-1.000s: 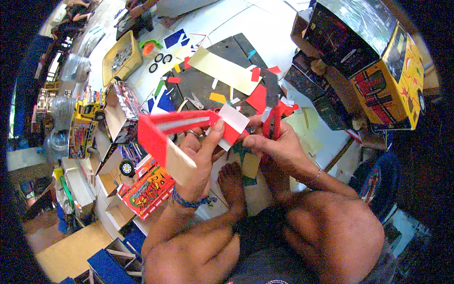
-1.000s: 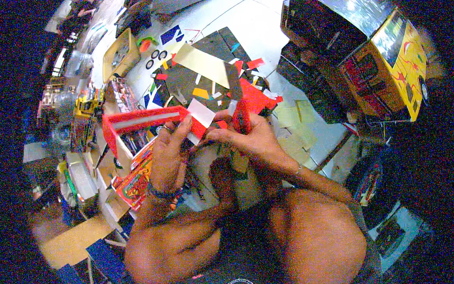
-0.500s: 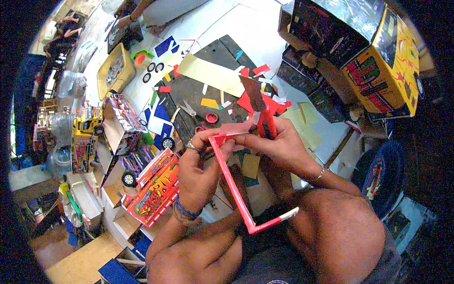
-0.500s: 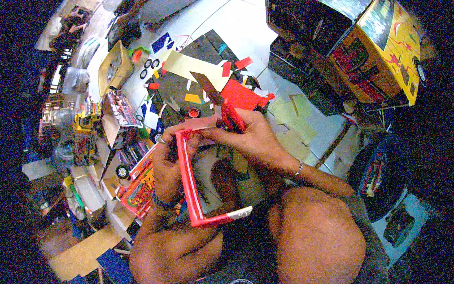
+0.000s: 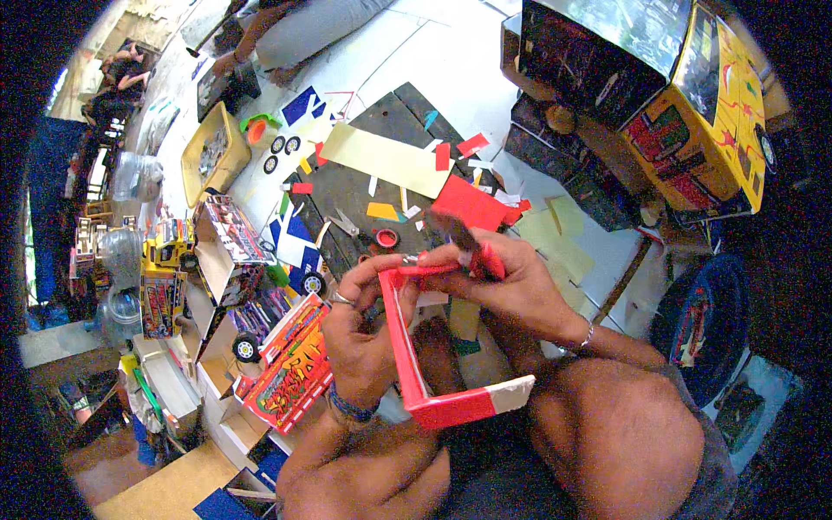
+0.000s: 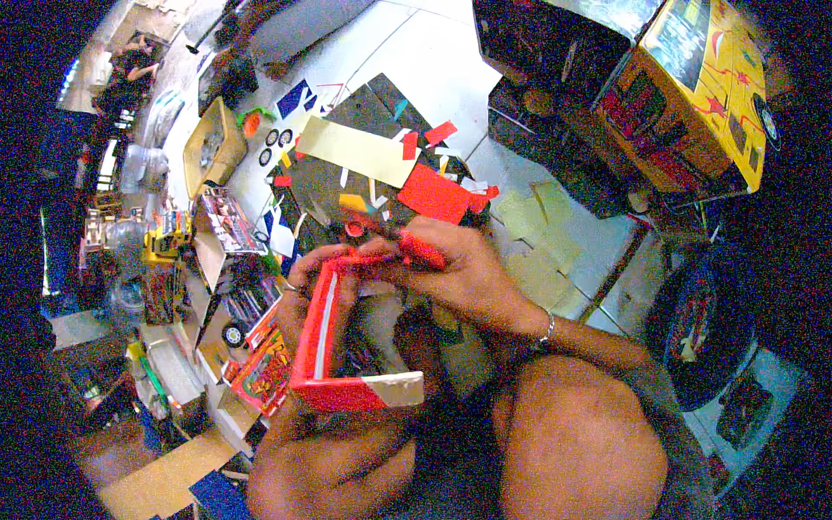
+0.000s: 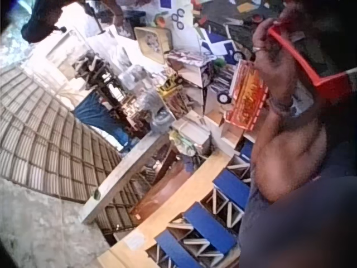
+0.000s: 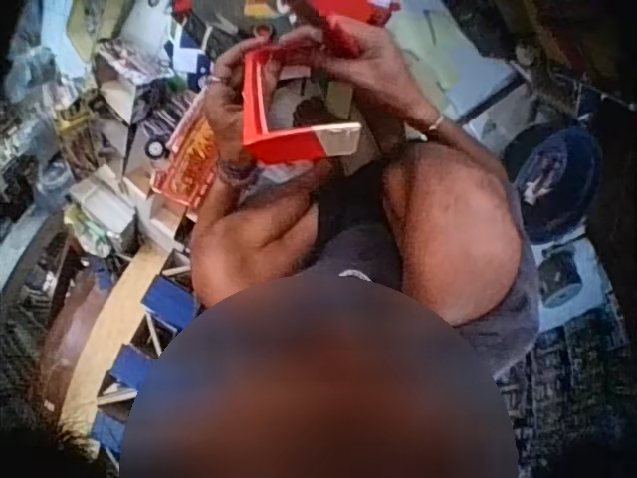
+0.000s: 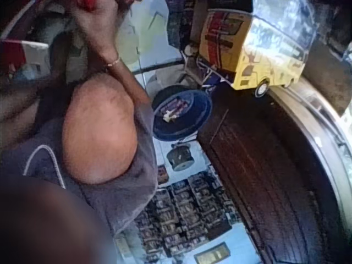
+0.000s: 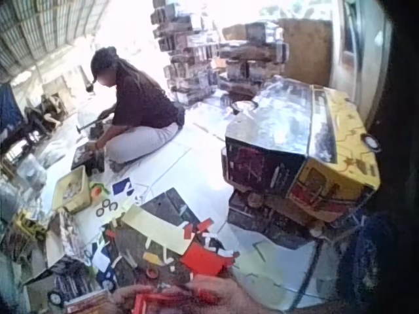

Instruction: The person assembles a small paper craft by folding red and white paper pieces, cutting them with scissors, and trimming edges with a utility knife. The person folds the paper into a box-like shape and secures it with tape.

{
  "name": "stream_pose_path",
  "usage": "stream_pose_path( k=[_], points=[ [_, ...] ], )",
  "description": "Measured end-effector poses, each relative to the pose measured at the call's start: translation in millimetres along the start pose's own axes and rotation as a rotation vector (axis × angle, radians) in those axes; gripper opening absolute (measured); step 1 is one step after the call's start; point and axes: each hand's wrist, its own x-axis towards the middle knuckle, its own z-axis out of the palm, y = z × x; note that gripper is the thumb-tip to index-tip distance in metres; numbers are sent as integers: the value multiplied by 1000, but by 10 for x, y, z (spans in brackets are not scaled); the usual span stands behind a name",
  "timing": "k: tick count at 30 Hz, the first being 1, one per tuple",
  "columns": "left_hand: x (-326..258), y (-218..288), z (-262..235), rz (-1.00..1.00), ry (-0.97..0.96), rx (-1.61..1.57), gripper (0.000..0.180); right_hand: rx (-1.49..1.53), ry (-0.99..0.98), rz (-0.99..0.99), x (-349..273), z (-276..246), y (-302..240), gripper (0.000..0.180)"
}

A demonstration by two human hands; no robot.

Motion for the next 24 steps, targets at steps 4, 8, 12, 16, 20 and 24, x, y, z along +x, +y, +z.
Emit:
stream_pose_path(
  k=[4,8,12,16,20,24],
  points=[
    [14,11,-33,-83,-27,-68,32,-211,-28,-184,44,-61,17,32],
    [-9,-1,-43,-85,-42,-153,35,-252,-34,-227,28,-62,30,37],
    [-34,-27,-83,-114,-53,-223,42,-242,-53,-289,17,-55,58,48],
    [31,-73,-93,-266,10,-106,39,-309,-142,-298,29,-125,34,56],
    [39,-46,-60,-483,41,-283,36,-438,-246,-302,63,-260,6,54],
    [6,26,-24,-414,-43,-386,44,-535,-260,-372,74,-336,27,48]
  ],
)
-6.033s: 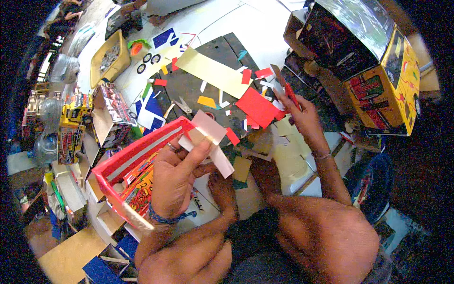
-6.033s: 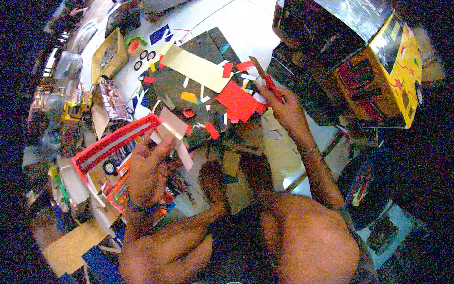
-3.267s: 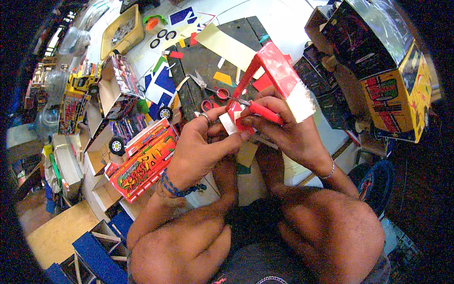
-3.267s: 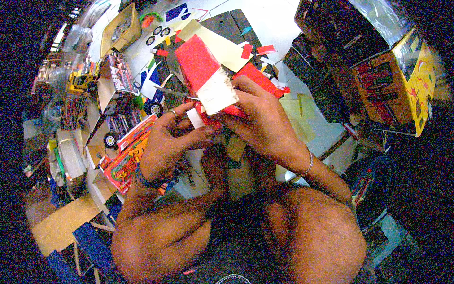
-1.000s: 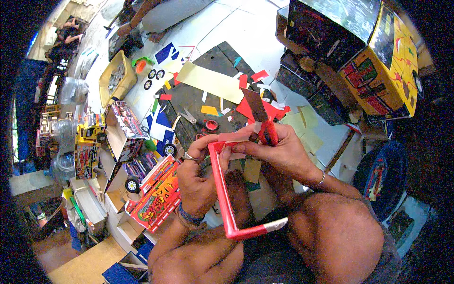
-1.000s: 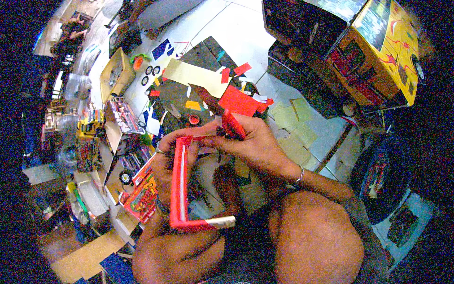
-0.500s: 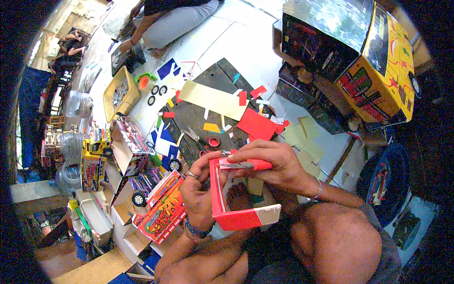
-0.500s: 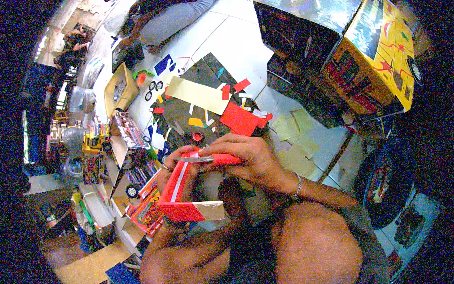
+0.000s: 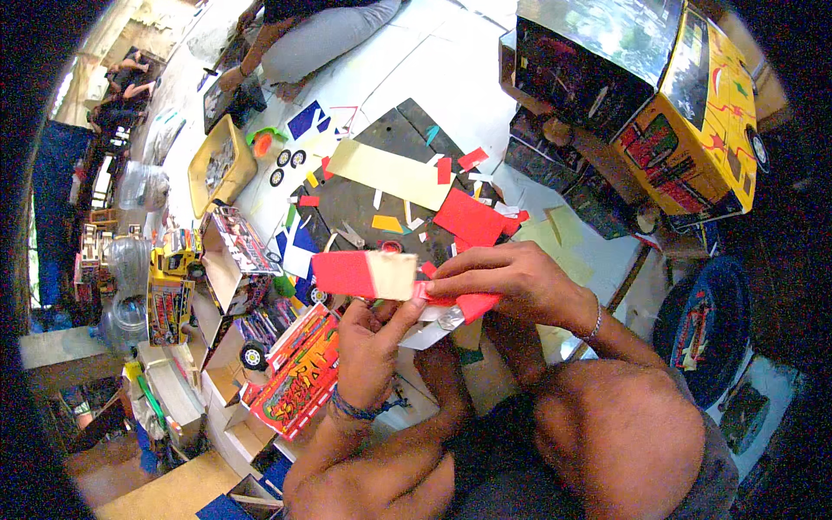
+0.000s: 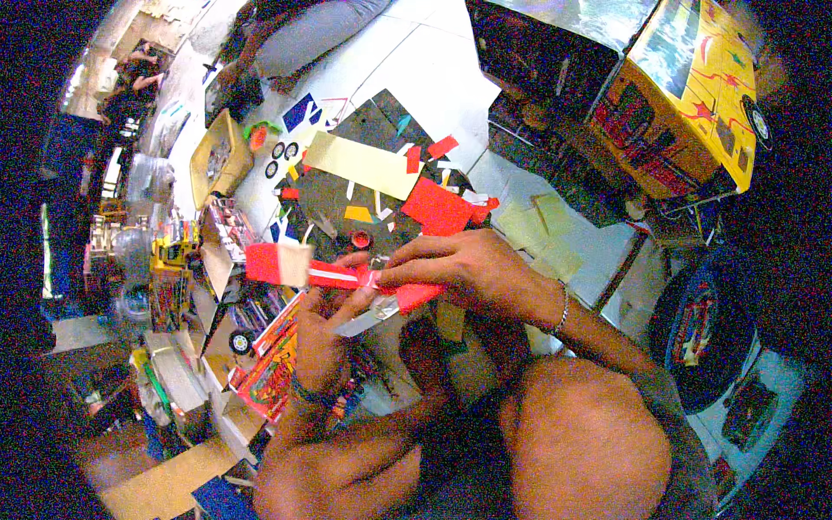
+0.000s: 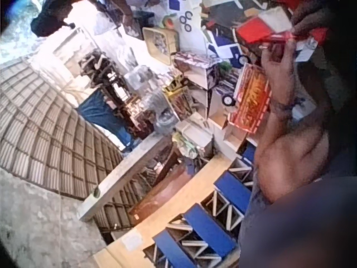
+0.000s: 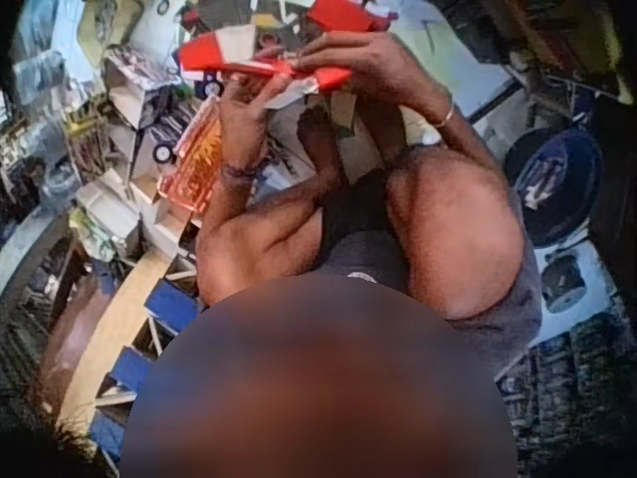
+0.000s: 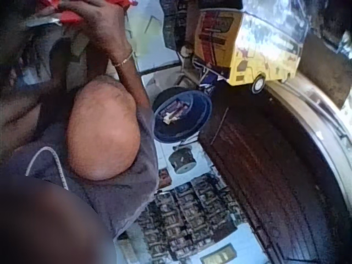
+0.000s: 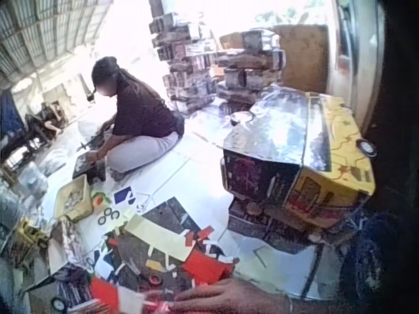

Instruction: The person assembles a small paper craft by folding red and white paper pieces, cutting them with scissors, and trimming edges with a utility knife. The person folds the paper into a box-like shape and secures it with tape.

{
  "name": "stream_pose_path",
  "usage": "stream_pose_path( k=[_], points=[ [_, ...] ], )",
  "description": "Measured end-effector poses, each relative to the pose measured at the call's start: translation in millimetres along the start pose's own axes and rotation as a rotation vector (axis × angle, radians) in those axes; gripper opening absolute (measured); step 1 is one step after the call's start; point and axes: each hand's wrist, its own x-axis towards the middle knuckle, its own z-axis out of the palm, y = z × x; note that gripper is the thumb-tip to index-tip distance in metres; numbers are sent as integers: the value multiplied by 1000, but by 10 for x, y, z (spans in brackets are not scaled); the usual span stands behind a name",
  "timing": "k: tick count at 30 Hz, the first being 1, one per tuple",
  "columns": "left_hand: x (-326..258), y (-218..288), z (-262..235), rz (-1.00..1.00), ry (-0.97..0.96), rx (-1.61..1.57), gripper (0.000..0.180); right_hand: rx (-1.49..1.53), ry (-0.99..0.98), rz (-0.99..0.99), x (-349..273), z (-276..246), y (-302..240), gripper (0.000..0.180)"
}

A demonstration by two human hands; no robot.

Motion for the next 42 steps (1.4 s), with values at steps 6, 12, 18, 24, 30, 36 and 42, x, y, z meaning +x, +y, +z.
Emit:
stream_pose_path(
  k=[6,12,18,24,30,36,42],
  points=[
    [-8,166,-107,-176,-251,-119,51,134,64,6,-22,-5,14,42],
    [-137,230,-97,-72,-337,14,58,411,80,61,-84,34,13,31],
    [-59,107,-84,42,-224,17,24,485,168,123,-81,207,-37,32],
    [19,-62,-46,-82,-66,-254,21,801,224,476,-22,319,-233,30],
    [123,-63,-6,-125,49,-397,25,175,535,249,0,285,-185,31],
    [103,-5,61,-92,33,-362,25,-305,321,-204,-94,179,-205,37],
    [68,46,81,-69,52,-360,21,-356,342,-326,-30,130,-176,37]
  ],
)
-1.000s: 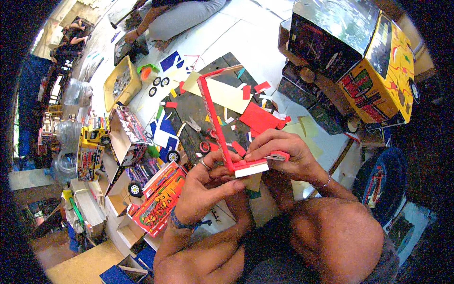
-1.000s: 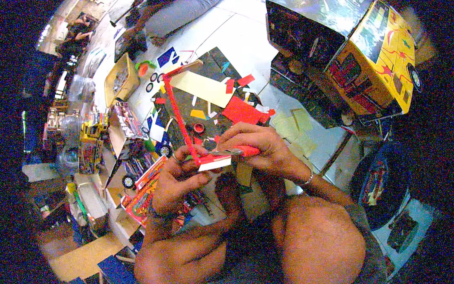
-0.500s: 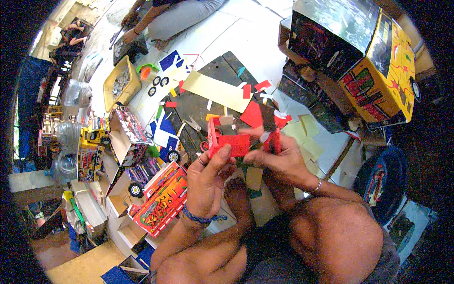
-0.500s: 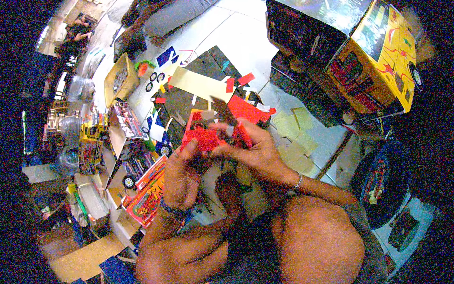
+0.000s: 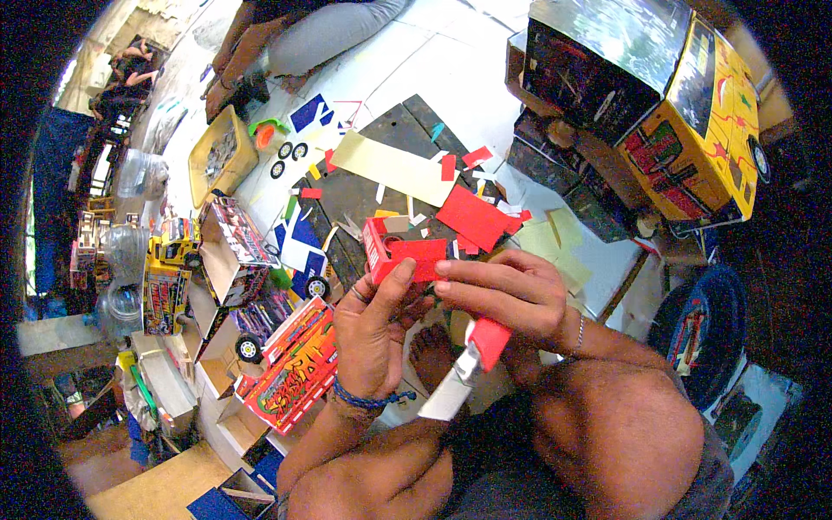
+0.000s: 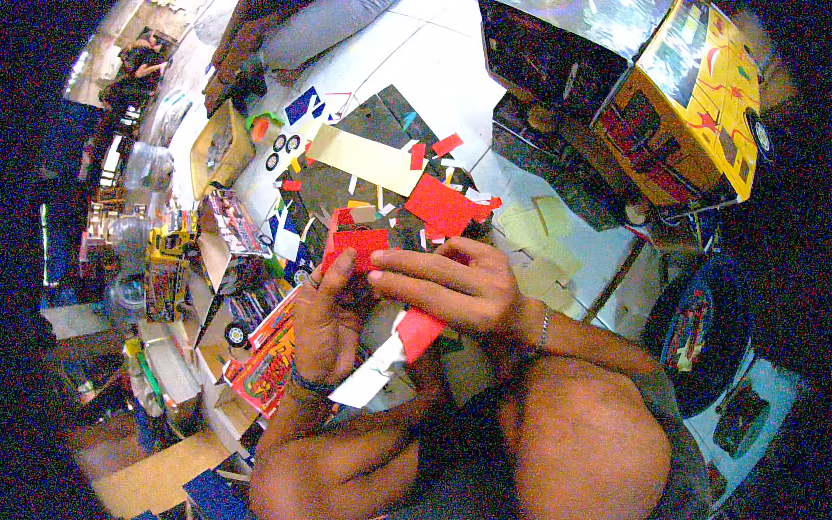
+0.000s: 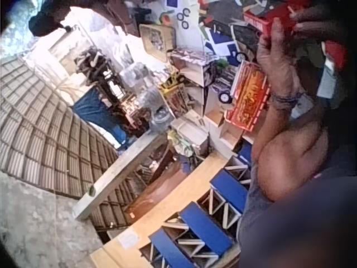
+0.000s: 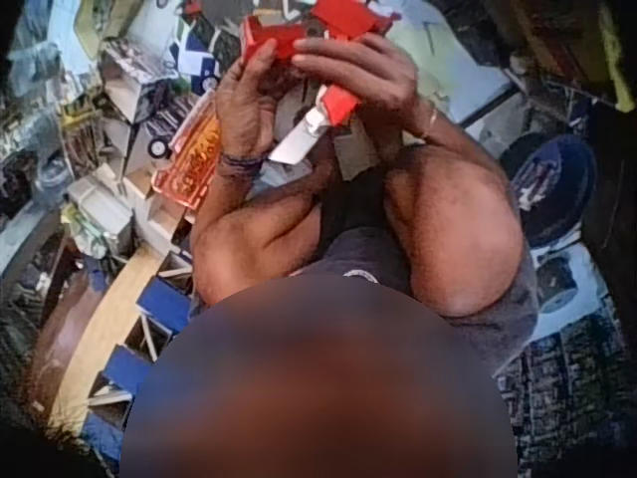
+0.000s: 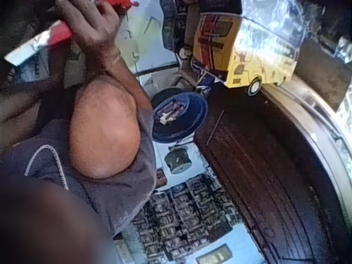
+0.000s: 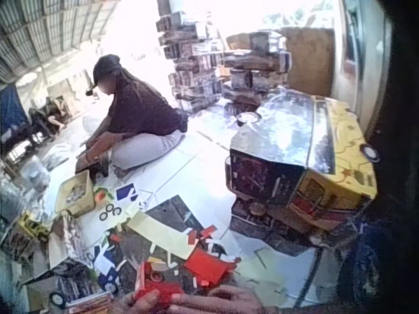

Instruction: The person assembles a small paper craft by folding red and white paper pieces, cutting them with scissors, and trimming edges with a utility knife. The person folds the paper into a box-like shape and secures it with tape.

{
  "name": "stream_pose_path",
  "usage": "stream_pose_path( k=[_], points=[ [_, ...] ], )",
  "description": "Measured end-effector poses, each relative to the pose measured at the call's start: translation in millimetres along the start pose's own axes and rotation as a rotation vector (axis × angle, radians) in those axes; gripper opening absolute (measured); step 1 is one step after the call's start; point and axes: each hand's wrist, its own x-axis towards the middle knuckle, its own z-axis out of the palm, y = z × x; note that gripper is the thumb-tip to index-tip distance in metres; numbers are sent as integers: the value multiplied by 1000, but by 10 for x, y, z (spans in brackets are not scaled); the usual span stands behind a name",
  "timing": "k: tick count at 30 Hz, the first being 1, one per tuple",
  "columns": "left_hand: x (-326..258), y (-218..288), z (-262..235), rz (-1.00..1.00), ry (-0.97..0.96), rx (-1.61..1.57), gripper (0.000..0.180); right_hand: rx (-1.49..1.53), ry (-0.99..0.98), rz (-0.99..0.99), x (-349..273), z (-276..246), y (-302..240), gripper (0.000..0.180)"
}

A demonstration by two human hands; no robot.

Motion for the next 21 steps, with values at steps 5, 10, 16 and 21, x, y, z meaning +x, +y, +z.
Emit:
stream_pose_path(
  k=[5,10,16,21],
  points=[
    [-10,-23,22,7,-45,25,19,-53,3,-1,22,30,-9,37],
    [-37,-40,45,39,-77,-5,17,-95,40,33,28,41,-26,36],
    [-55,-45,70,60,-40,31,11,-67,40,55,37,12,-33,37],
    [-44,25,110,23,43,-36,17,211,140,250,96,-20,-105,32]
  ],
)
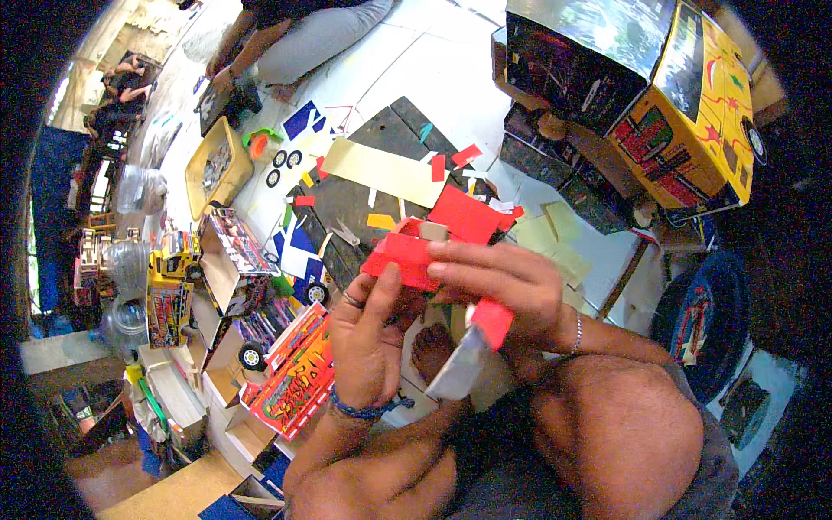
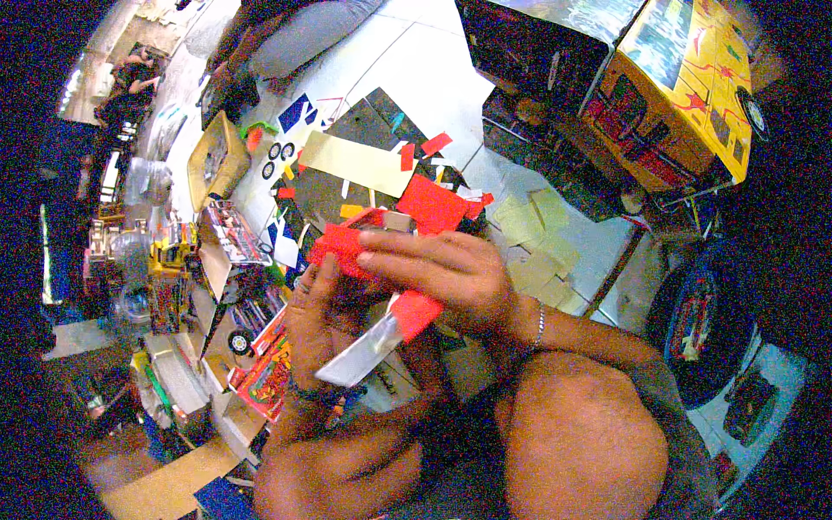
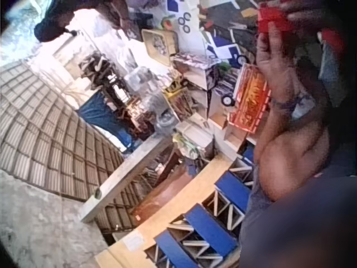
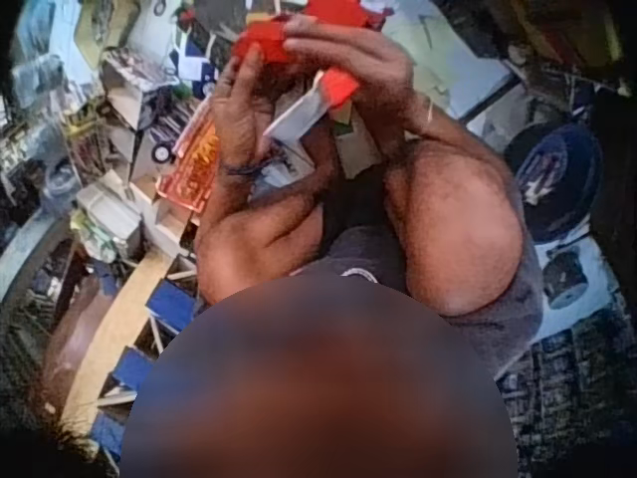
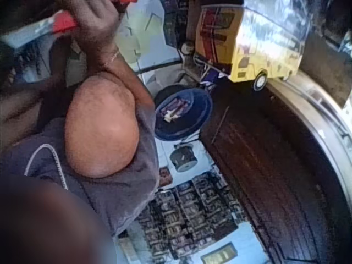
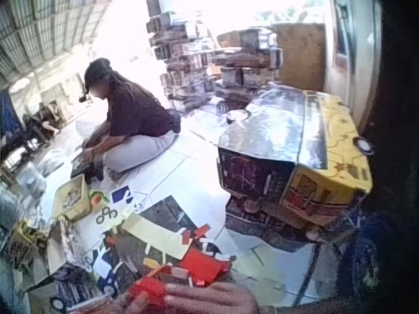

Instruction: The person assembles a small paper craft by folding red and white paper pieces, cutting them with scissors, and trimming edges with a utility knife. The person folds the paper into a box-like shape and secures it with tape.

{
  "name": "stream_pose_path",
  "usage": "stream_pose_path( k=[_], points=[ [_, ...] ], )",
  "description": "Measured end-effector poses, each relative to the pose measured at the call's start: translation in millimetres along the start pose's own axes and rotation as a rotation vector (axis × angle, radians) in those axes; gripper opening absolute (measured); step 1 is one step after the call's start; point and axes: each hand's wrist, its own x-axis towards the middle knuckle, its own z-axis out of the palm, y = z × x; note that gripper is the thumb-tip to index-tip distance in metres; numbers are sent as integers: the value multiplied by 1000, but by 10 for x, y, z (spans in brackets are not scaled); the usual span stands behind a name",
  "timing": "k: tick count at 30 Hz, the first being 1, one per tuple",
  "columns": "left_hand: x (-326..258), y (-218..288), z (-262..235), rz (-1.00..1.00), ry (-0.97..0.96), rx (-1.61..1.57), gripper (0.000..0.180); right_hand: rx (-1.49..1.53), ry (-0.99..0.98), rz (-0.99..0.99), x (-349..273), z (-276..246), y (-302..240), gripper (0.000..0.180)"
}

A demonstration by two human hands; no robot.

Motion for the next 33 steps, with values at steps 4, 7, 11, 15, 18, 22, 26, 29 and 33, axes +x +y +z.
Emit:
stream_pose_path(
  k=[4,7,11,15,18,22,26,29,33],
  points=[
    [-34,181,-92,-66,-166,-164,28,318,120,387,73,-73,-73,23],
    [-56,254,-181,-177,-319,-419,29,592,-3,668,106,-121,-136,23],
    [-29,267,-219,-341,-434,-671,31,688,-144,688,123,-86,-176,11],
    [-72,283,-196,-356,-349,-650,30,594,-175,592,108,-64,-181,11],
    [-84,290,-187,-368,-346,-702,31,561,-147,543,102,-36,-161,13],
    [-72,278,-197,-357,-361,-677,29,690,-148,737,57,-76,-178,20],
    [-57,285,-207,-373,-388,-701,26,803,-120,831,44,-67,-202,27],
    [-71,282,-205,-330,-365,-644,29,753,-156,863,59,-66,-230,27],
    [-90,253,-198,-216,-366,-516,29,740,-185,798,86,-88,-243,21]
  ],
)
